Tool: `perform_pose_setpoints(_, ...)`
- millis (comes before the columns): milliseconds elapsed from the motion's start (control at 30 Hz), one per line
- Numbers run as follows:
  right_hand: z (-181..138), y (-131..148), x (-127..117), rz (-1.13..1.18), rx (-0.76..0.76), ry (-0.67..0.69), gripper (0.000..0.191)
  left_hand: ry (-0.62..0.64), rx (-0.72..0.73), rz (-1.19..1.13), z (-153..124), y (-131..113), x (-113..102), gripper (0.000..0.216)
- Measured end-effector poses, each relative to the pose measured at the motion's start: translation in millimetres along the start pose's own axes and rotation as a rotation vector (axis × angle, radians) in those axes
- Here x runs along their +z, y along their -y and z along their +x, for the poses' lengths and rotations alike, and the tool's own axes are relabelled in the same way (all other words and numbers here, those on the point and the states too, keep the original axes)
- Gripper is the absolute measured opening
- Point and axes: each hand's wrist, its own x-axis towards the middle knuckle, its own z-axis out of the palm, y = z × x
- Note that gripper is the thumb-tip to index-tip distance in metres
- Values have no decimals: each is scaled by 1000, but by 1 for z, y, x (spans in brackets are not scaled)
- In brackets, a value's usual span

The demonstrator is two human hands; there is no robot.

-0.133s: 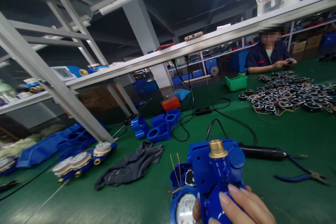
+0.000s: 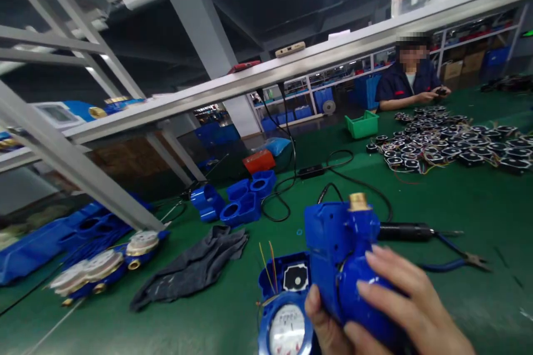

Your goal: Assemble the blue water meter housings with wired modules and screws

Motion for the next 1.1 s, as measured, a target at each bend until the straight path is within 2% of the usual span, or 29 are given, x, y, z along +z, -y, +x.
perform_pose_setpoints(67, 15, -19, -17, 95, 160, 34, 29, 60, -135, -157, 8, 8, 9, 72)
perform_pose_setpoints(100, 21, -27, -24, 148, 228, 37, 31, 96, -216, -290, 10, 10, 13, 72)
perform_pose_setpoints(167, 34, -38, -33, 251, 288, 25, 33, 144, -334, -585, 13, 10, 18, 56)
perform_pose_setpoints(233, 43, -41, -36, 323, 278, 7, 36, 163, -382, -778, 15, 2, 18, 50)
perform_pose_setpoints(367, 55, -30, -32, 399, 246, -28, 35, 149, -370, -771, 14, -25, 9, 58)
perform_pose_setpoints(533, 62, -10, -13, 481, 175, 1, 35, 108, -249, -605, 9, -55, -10, 55)
perform_pose_setpoints(700, 68, 28, 24, 549, 81, 48, 34, 69, -95, -501, -2, -86, -54, 51)
perform_pose_setpoints(833, 75, 72, 59, 609, -73, 158, 35, 51, 142, -460, -18, -108, -101, 50)
perform_pose_setpoints(967, 76, 115, 96, 676, -273, 311, 33, -106, 371, -440, -37, -112, -148, 51)
perform_pose_setpoints(1033, 69, 134, 115, 702, -354, 394, 29, -227, 438, -485, -50, -106, -172, 45)
perform_pose_setpoints(1100, 57, 151, 134, 738, -427, 476, 33, -339, 464, -523, -66, -99, -196, 41)
